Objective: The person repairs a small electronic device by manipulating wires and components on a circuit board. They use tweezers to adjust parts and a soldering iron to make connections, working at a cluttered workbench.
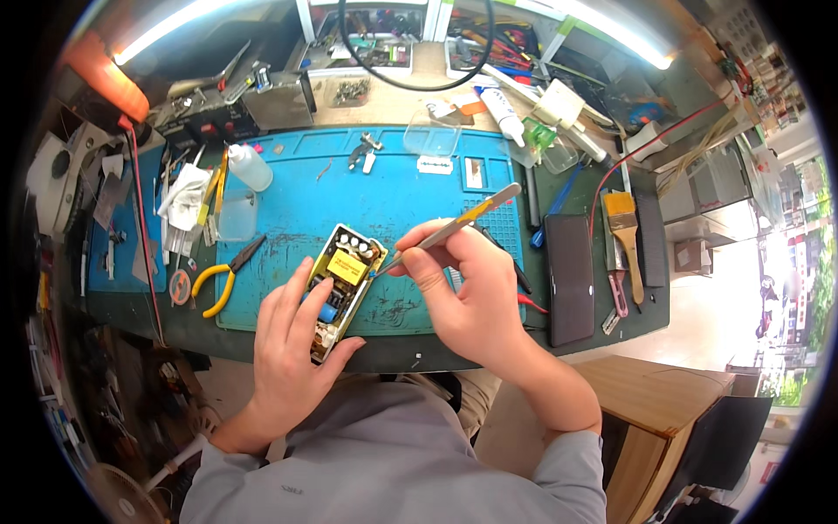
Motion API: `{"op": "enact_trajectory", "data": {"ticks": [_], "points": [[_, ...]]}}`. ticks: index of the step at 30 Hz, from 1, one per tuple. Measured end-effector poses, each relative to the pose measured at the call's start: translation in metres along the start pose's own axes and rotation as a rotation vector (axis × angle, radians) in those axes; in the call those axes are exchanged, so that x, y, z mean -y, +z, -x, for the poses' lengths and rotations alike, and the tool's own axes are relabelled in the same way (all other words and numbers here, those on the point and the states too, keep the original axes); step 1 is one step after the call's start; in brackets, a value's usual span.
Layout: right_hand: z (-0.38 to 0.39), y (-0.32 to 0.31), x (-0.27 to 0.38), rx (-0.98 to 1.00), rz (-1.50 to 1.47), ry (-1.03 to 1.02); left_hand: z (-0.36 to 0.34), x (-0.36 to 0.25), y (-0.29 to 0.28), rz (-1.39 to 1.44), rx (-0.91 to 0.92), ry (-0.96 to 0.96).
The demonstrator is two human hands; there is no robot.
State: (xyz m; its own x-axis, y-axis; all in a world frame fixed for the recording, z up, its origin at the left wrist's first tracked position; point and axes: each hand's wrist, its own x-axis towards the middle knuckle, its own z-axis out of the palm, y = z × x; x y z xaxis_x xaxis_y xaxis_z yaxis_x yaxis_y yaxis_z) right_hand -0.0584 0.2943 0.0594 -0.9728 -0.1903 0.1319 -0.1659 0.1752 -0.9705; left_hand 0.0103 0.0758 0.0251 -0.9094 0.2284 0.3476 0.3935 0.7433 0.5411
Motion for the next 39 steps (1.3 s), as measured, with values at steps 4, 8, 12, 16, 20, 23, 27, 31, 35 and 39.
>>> {"op": "enact_trajectory", "data": {"ticks": [4, 8, 12, 16, 20, 23, 27, 31, 35, 39], "points": [[-0.003, 0.012, -0.006, 0.044, 0.255, -0.216, 0.011, 0.005, 0.003, -0.008, -0.078, -0.026], [-0.013, 0.021, 0.002, 0.126, 0.421, -0.373, 0.019, 0.011, 0.009, -0.042, -0.093, -0.046], [-0.019, 0.028, 0.007, 0.185, 0.464, -0.387, 0.021, 0.014, 0.018, -0.031, -0.136, -0.018], [-0.022, 0.034, 0.003, 0.209, 0.388, -0.318, 0.026, 0.018, 0.020, -0.046, -0.129, -0.011], [-0.013, 0.031, 0.003, 0.120, -0.085, 0.092, 0.016, 0.019, 0.004, 0.169, -0.135, -0.057], [-0.014, 0.029, 0.011, 0.161, -0.348, 0.257, 0.006, 0.024, -0.007, 0.181, -0.197, -0.004], [-0.010, 0.029, 0.011, 0.219, -0.390, 0.284, -0.007, 0.020, -0.001, 0.225, -0.298, 0.035], [-0.005, 0.029, 0.010, 0.213, -0.395, 0.300, -0.007, 0.023, 0.004, 0.184, -0.314, 0.102], [-0.003, 0.032, 0.011, 0.202, -0.378, 0.309, -0.005, 0.022, 0.008, 0.173, -0.349, 0.097], [-0.001, 0.037, 0.011, 0.203, -0.367, 0.284, -0.002, 0.021, 0.002, 0.218, -0.320, 0.077]]}}
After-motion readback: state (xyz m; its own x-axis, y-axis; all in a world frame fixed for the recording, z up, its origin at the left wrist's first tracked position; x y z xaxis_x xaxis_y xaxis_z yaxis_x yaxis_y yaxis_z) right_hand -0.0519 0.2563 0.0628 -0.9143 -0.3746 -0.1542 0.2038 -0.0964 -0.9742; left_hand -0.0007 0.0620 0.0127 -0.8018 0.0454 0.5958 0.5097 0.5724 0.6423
